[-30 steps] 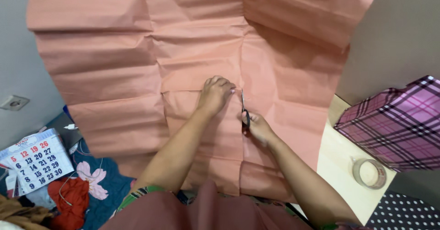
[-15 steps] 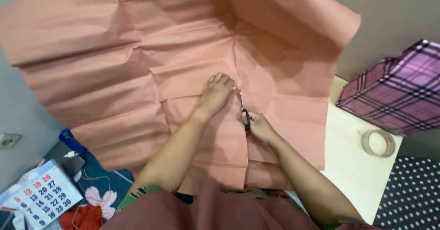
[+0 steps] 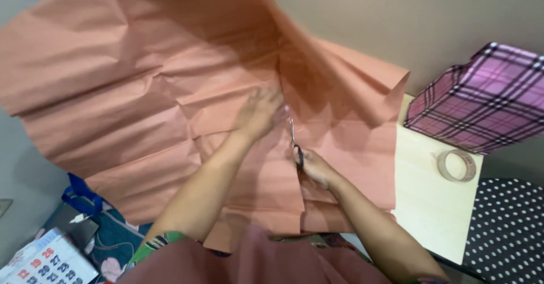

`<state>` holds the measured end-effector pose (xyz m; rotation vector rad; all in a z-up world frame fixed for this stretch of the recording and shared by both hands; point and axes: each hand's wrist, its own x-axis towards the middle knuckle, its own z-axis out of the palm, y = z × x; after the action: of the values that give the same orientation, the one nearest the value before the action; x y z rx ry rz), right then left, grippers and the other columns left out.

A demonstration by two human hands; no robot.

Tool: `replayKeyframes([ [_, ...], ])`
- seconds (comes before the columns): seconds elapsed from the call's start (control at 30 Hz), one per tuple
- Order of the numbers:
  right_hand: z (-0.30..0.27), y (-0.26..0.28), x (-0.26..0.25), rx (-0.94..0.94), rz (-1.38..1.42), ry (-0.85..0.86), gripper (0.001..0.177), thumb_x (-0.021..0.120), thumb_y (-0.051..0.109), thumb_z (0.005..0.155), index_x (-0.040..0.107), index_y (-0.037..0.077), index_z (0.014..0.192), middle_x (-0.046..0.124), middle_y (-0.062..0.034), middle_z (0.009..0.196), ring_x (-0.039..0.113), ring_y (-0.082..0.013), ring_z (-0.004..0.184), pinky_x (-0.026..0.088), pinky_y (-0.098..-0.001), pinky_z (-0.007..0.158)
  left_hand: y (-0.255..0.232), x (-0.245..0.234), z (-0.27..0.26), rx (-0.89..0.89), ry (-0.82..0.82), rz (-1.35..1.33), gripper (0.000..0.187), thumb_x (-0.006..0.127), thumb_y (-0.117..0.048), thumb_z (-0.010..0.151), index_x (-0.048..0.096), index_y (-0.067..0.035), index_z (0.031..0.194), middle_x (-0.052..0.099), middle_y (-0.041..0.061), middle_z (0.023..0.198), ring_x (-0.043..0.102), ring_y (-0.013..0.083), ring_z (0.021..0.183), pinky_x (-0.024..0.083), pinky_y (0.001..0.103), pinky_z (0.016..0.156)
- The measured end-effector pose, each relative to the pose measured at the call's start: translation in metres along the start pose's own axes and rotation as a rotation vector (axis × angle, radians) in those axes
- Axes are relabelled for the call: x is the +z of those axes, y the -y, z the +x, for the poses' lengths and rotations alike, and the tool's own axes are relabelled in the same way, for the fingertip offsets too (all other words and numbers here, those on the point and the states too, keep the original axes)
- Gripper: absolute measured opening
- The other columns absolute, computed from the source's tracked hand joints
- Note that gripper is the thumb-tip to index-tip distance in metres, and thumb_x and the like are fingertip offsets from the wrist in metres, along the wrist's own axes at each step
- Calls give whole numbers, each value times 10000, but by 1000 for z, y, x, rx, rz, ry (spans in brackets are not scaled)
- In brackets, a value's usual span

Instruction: The person wraps a box with pink plaid wrapping paper, folding the paper over the box and pressing tape to secure it. They then unroll a sheet of brown wrapping paper, spread it flat, and cut it with scissors.

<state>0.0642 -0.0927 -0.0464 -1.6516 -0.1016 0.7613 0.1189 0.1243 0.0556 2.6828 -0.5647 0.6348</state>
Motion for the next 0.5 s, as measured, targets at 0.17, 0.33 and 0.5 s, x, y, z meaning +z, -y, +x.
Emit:
replayKeyframes([
  [0.17, -3, 2, -5, 8, 138, 71, 586, 523, 595, 930, 691, 89, 1172, 706, 82, 987, 622, -58, 920, 535, -263, 832, 36, -50, 82, 7, -490, 167, 698, 737, -30, 747, 615, -149, 1424, 537, 206, 1474, 410, 426, 1408, 278, 580, 1156],
  [0.33, -7, 7, -18, 10, -8, 76, 437, 595, 458, 1039, 698, 44, 1136, 587, 7, 902, 515, -137, 811, 476, -336, 723, 58, -106, 163, 176, -435, 203, 225, 730, -31, 855, 761, -191, 1010, 712, 62, 1262, 490, 330, 1384, 300, 567, 1160],
  [0.5, -17, 9, -40, -6, -230, -9, 250, 714, 289, 925, 710, 54, 1013, 705, 33, 873, 606, -93, 799, 541, -312, 724, 70, -142, 215, 153, -357, 21, 180, 743, -130, 932, 787, -145, 1106, 758, 149, 1035, 680, 382, 996, 515, 508, 838],
])
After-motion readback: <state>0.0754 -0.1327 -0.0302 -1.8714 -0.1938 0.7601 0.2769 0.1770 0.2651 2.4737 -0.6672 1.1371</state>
